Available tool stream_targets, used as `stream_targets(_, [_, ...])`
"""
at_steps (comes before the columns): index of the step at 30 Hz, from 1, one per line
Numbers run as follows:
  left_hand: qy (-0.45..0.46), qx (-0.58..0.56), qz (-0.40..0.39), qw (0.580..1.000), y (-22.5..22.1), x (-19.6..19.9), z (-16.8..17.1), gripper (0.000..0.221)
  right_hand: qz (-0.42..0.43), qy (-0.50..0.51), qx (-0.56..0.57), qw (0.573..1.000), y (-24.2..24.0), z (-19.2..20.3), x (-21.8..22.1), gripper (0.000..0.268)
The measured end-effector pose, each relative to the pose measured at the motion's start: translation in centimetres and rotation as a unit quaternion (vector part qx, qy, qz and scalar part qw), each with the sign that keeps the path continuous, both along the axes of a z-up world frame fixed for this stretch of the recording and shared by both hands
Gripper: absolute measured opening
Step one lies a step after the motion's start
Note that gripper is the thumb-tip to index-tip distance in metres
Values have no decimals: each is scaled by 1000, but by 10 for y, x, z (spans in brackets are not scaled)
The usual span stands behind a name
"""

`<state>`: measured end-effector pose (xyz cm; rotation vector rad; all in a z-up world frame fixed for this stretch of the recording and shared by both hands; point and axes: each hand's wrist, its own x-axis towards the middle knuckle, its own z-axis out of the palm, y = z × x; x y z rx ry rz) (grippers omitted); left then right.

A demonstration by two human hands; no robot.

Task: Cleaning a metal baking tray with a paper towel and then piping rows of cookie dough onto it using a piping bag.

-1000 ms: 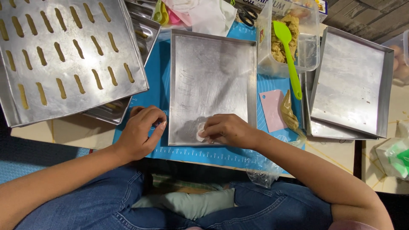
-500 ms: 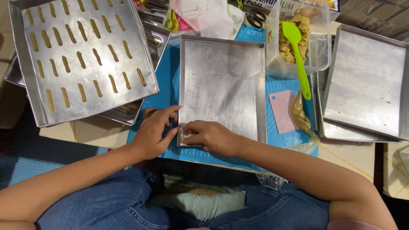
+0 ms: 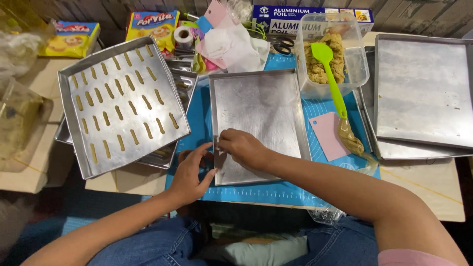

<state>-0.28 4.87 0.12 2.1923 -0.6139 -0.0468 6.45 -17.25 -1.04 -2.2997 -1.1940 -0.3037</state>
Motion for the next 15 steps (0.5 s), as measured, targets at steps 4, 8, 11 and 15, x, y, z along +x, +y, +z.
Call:
stream_targets(4, [-15,15,-6,1000,-1,-2,9,61,-43,-27,27,998,1,3,28,10])
stream_targets(8, [-46,46,-4,998,2,-3,-8,58,-100,-15,-3,995,-2,-1,66,12])
stream_targets(11, [-56,61,3,997,4,-5,-13,62,-142,14,45,989,-5,-1,94,12])
stream_targets(15, [-46,72,-1,996,5,-7,-16,69,-155,-41,130,979,-10,13,119,19])
